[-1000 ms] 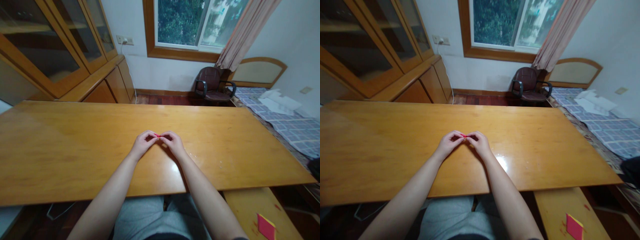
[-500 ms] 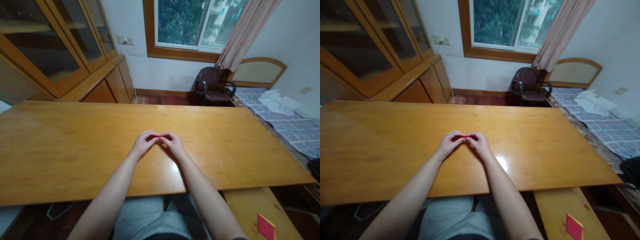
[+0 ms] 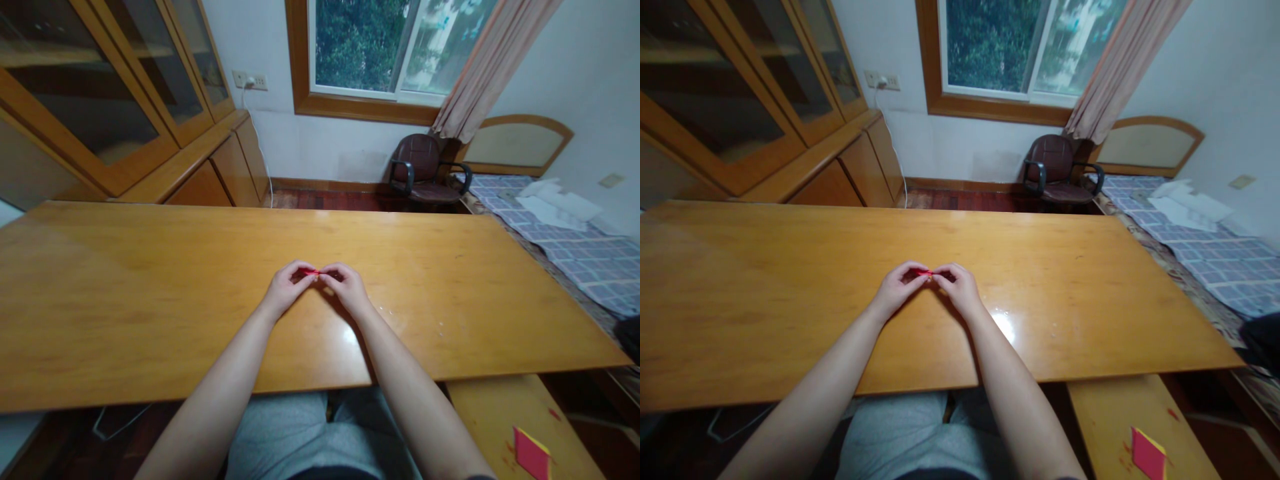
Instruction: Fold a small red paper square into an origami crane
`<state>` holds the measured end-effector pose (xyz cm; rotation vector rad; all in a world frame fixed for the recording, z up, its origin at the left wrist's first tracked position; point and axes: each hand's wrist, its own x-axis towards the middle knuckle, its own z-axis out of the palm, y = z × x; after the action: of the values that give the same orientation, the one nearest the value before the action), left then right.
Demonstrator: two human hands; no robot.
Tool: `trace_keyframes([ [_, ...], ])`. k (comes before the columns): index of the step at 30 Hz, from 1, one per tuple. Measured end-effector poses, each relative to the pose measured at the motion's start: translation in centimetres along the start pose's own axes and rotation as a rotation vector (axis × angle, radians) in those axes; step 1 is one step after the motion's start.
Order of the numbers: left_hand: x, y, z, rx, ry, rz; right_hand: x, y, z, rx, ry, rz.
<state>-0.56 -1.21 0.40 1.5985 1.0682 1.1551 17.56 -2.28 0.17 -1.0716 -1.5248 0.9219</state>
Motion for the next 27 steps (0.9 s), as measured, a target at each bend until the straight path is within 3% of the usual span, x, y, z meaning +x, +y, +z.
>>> trace_keyframes([
  [19, 0.07, -0.03, -0.12, -0.032, -0.001, -0.059, 0.05, -0.1, -0.04, 0.058, 0.018, 0.034],
  [27, 0.14, -0.42, -0.2, -0.04, -0.007, -0.059, 0.02, -0.41, 0.02, -0.019, 0.003, 0.003],
])
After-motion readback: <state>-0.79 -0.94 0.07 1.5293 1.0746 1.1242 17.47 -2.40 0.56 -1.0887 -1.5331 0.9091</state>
